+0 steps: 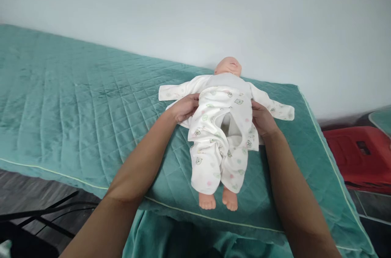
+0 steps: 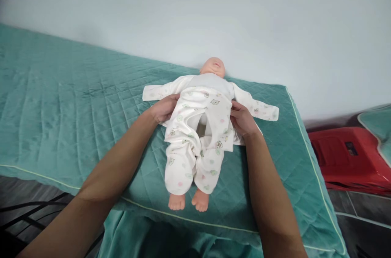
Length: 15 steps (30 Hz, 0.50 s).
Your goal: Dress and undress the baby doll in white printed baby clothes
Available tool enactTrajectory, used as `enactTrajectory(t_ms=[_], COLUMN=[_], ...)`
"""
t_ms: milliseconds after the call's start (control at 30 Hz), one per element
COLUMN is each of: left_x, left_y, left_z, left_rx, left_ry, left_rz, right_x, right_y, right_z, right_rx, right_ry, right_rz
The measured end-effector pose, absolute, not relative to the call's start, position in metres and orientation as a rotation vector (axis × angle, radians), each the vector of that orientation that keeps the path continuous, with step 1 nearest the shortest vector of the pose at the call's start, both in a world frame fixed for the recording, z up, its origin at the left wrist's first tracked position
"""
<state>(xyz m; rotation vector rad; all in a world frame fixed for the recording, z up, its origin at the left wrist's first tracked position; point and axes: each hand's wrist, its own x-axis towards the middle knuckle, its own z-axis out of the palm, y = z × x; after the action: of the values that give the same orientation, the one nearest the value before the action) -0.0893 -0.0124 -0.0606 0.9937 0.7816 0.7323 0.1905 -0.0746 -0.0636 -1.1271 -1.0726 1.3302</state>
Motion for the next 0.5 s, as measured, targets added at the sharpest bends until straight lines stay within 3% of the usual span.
enactTrajectory(t_ms=[500], left_x=[-0.079], left_y=[-0.009], left_z=[-0.066], left_rx=[0.932], left_ry=[0.805], left_rz=[0.780], right_x=[0.182], right_y=[-0.074], right_z=[-0.055], right_rx=[-1.245], right_ry=[-1.040], right_rz=[1.196])
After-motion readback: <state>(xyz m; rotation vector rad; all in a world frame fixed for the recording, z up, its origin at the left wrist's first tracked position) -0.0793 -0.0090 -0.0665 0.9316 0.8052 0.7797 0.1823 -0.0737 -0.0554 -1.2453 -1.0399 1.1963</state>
